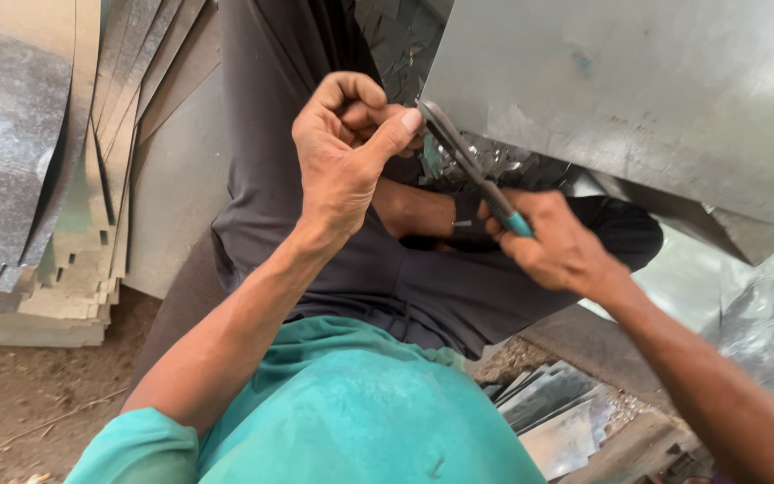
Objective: The person sits on the floor and uses tin snips to cut a rectangular metal sheet. They repeatedly trim the edges of the sheet, adjusting its position on their lap to access different sides. Small metal scraps fall onto the floor as the cutting progresses.
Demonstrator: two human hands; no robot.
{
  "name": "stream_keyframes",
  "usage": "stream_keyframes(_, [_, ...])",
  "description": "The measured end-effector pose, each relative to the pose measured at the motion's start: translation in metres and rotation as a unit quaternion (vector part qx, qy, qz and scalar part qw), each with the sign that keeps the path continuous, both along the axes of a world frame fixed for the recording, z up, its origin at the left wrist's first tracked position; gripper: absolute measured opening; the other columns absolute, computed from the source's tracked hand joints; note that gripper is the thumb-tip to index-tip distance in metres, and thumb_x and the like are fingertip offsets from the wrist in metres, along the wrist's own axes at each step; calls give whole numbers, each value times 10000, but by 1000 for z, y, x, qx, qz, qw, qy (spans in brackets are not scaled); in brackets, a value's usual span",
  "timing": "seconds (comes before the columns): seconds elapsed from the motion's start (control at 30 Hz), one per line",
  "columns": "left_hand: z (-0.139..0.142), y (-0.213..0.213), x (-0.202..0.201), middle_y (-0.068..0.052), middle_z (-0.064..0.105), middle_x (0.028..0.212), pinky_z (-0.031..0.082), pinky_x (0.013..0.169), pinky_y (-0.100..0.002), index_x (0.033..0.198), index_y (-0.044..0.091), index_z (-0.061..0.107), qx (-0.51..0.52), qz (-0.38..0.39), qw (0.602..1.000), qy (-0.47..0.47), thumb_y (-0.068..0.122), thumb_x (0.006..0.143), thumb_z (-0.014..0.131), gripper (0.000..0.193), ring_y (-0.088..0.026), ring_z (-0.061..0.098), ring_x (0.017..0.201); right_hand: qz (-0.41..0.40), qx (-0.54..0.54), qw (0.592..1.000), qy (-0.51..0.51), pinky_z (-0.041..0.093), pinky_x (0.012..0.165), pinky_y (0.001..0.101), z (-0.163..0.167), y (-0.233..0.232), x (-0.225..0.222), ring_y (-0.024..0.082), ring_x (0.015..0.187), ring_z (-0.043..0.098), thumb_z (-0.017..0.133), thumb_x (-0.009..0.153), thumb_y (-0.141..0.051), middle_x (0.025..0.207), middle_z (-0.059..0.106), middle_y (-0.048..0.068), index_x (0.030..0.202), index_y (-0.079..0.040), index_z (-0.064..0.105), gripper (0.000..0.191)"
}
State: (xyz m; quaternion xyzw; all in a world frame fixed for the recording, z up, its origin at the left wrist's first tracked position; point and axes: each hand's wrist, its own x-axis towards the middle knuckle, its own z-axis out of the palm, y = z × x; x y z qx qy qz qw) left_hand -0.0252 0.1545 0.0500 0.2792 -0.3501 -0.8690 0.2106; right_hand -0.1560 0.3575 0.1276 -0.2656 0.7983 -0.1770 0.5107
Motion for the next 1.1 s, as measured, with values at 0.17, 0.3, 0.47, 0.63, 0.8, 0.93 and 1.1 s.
stream_keyframes(0.17, [6,-16,0,-76,698,843,570,677,-256,1076,25,553,-42,-83,995,-25,64,919,780,279,-120,677,726,-3,42,996,77,455,545,371,-10,32,-3,218,547,560,570,769,-44,584,589,125,827,3,679,131])
stream_keyframes(0.3, [1,-42,-44,-5,687,934,550,736,-268,1094,2,657,-346,-97,933,-3,162,1007,677,183,-75,654,841,-63,41,992,101,450,504,355,-10,85,25,176,512,567,596,749,-58,569,602,80,797,-24,682,105])
stream_keyframes(0.47, [-21,-36,-120,56,448,670,320,534,-308,838,24,650,-331,-122,935,-37,200,990,663,233,-64,391,597,-207,38,977,38,456,495,340,-29,141,98,152,515,573,639,723,-66,580,629,68,758,-19,691,79])
stream_keyframes(0.63, [-7,61,-84,24,403,609,266,516,-311,696,37,528,-211,24,977,2,235,1076,670,452,-100,351,542,-359,-29,928,92,487,535,306,-45,183,167,144,542,601,578,743,-66,591,628,68,766,-13,660,100])
stream_keyframes(0.8, [9,200,-65,-96,708,697,584,608,-287,726,-27,683,-18,-154,987,-45,399,960,750,490,-159,750,684,-439,-2,897,62,513,548,310,-28,191,184,149,577,620,496,766,-57,650,642,68,826,-14,665,184])
stream_keyframes(0.93, [-1,179,-45,-100,799,942,623,667,-280,1035,9,737,15,-159,987,-2,447,946,757,448,-165,786,844,-313,15,944,101,525,612,319,1,173,172,185,619,637,485,787,-78,694,648,93,943,-11,632,226])
stream_keyframes(1.1, [-11,109,-7,-95,780,1008,545,739,-251,1129,18,741,-4,-146,988,44,260,1014,743,268,-127,725,896,-287,-58,956,32,545,705,341,6,134,139,206,835,675,489,709,-113,937,697,115,1168,-20,589,479])
